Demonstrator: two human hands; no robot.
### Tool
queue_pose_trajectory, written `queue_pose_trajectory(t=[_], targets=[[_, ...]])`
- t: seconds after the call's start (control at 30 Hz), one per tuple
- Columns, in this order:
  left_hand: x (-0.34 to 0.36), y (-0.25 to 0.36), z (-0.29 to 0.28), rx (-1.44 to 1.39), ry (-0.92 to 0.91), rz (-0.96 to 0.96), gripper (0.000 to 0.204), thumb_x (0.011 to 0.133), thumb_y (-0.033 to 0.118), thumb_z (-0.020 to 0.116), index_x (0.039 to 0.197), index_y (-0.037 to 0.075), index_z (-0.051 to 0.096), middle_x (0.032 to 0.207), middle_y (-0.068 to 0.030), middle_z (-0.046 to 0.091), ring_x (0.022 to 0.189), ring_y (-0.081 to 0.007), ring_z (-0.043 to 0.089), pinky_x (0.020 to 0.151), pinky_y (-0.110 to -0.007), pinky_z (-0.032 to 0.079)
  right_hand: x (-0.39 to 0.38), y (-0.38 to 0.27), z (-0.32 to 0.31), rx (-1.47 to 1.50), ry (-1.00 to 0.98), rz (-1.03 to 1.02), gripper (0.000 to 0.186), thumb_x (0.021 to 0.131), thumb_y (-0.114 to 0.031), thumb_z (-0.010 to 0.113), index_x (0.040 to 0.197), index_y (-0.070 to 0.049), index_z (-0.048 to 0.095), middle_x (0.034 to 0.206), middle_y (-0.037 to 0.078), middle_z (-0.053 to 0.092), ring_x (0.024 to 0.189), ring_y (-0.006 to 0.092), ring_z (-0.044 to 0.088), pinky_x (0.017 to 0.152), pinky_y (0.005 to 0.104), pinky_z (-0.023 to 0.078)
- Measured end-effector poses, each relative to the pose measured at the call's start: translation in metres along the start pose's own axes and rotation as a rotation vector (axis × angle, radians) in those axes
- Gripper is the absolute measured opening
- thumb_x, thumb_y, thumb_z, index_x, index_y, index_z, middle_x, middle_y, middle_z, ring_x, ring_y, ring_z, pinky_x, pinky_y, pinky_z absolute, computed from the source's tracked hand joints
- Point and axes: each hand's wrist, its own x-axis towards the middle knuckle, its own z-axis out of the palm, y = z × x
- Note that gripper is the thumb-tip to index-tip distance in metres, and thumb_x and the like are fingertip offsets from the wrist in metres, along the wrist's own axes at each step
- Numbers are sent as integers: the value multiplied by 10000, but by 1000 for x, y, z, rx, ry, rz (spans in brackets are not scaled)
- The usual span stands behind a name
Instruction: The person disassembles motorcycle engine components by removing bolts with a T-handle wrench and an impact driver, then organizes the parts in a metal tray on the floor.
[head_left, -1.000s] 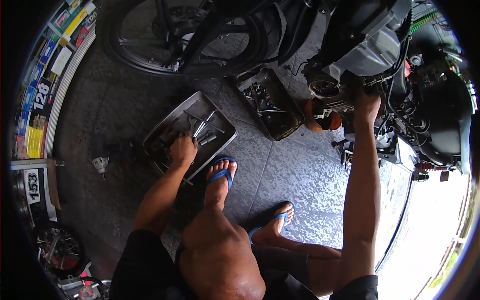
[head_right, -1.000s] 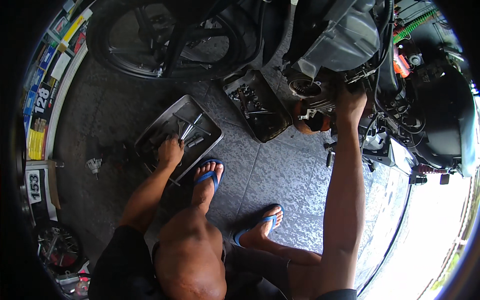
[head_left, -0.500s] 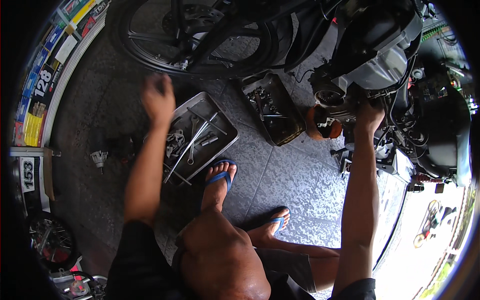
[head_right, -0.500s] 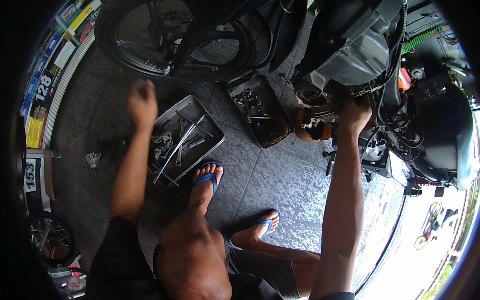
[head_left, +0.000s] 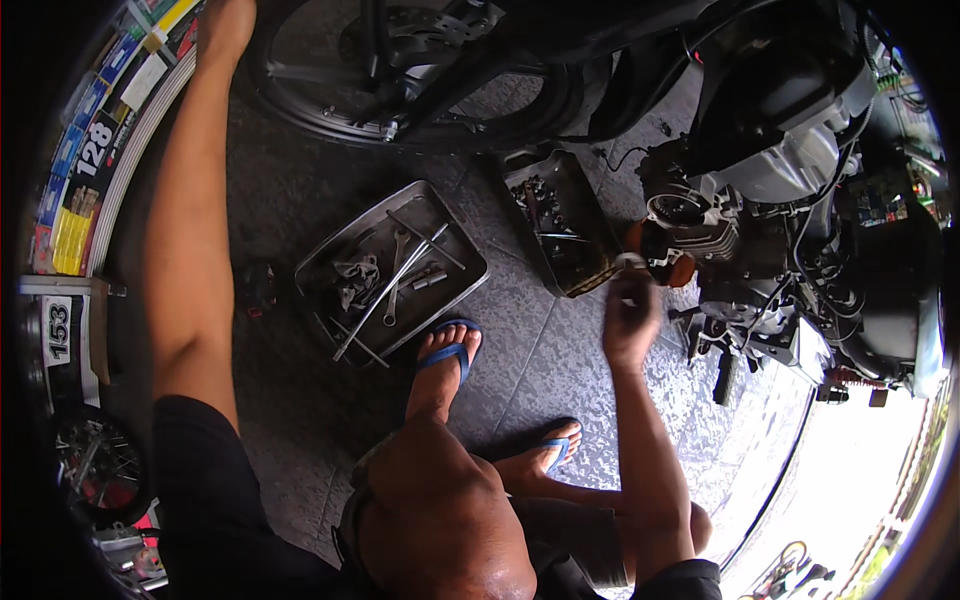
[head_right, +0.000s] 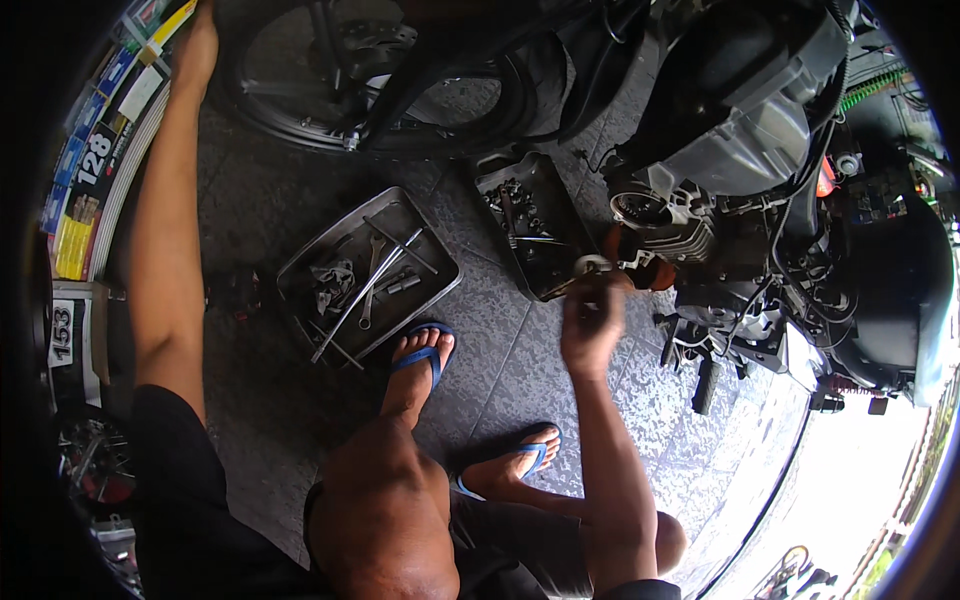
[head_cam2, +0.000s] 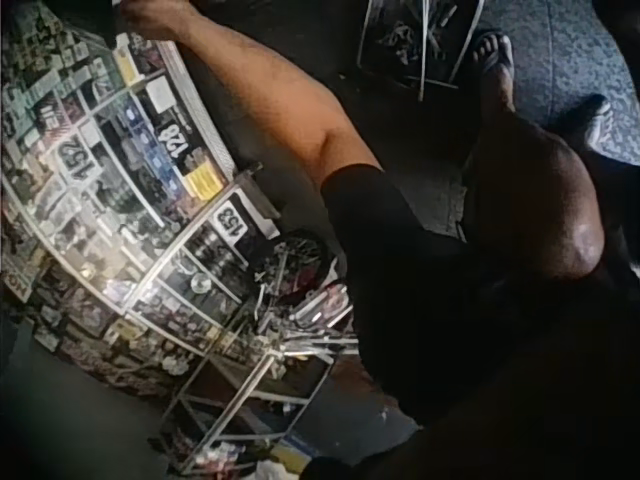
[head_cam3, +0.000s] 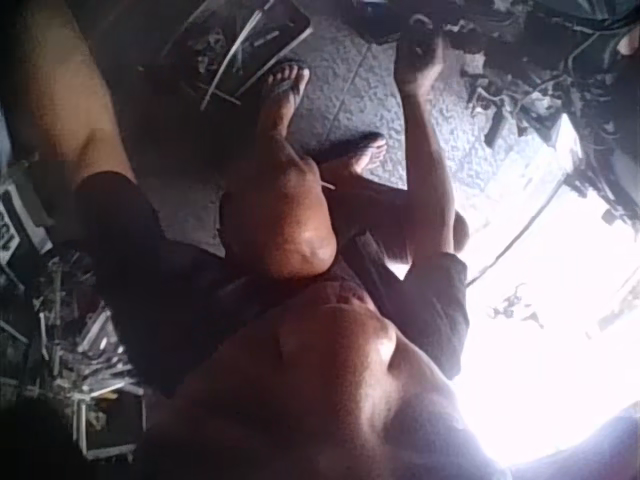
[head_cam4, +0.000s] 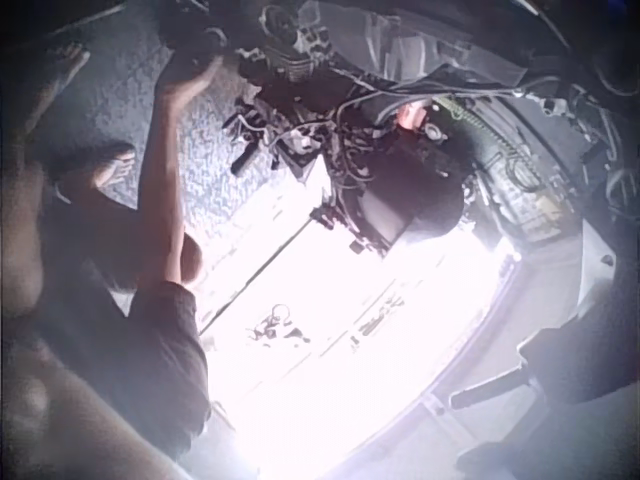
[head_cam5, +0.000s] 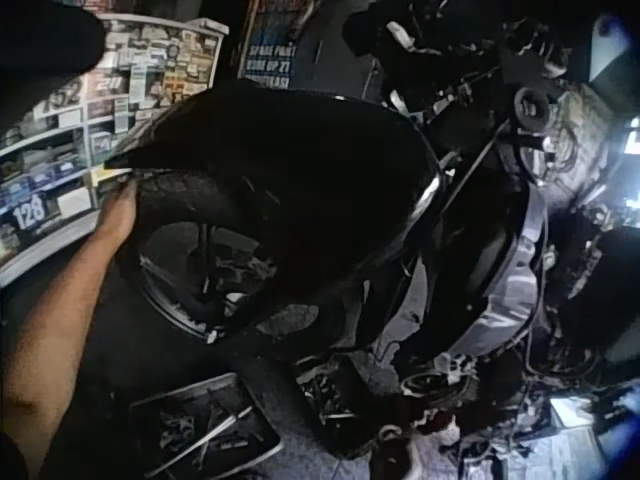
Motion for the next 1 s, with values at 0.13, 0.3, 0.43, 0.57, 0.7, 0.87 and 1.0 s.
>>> queue_pose_trajectory(t=[0.13,0.3,0.43,0.57,0.7,0.87,1.0], targets=[[-66,14,-5,25,132,-13,666,952,511,318,1139,-58,610,1219,-332,560,1153,-474,518,999,-476,388,-10,57,23,-339,-208,133,340,871,-139,640,1197,-90,557,1115,167,591,950,346,624,778,429,527],[-129,9,-44,118,287,24,602,954,416,325,1029,-84,652,1102,-351,600,1076,-506,544,953,-519,403,-1,50,52,-436,-204,165,389,857,-193,653,1224,-89,579,1231,218,587,1081,439,575,885,482,489],[-159,1,-48,110,286,118,589,993,418,314,1095,-75,620,1131,-326,600,1108,-500,522,966,-500,394,-6,64,40,-412,-364,88,332,855,-186,655,1168,-89,606,1144,211,610,1034,424,596,855,480,499],[-181,24,-67,-38,177,62,597,1005,451,377,1160,-90,577,1189,-301,582,1137,-453,528,990,-436,402,-15,61,25,-371,-441,247,244,842,-173,675,1053,-50,682,1031,193,677,983,381,636,839,431,505],[-256,-17,-58,3,272,418,398,939,244,606,1211,-36,528,1228,-216,494,1151,-384,493,995,-483,397,-36,84,-2,-385,-405,235,248,845,-170,662,1038,-17,690,1021,193,691,952,338,668,816,402,524],[-392,-112,-18,308,-506,55,371,780,179,742,1095,39,605,1133,-208,539,1054,-431,517,924,-495,424,-63,86,-19,-406,-494,377,269,858,-200,653,1058,-24,692,998,198,706,916,335,693,815,394,534],[-424,-128,0,372,-617,311,370,790,245,735,1082,53,614,1087,-177,555,1034,-393,529,886,-490,439,-79,88,-29,-465,-536,450,269,857,-224,653,1057,-51,702,955,196,712,916,357,692,801,408,541]])
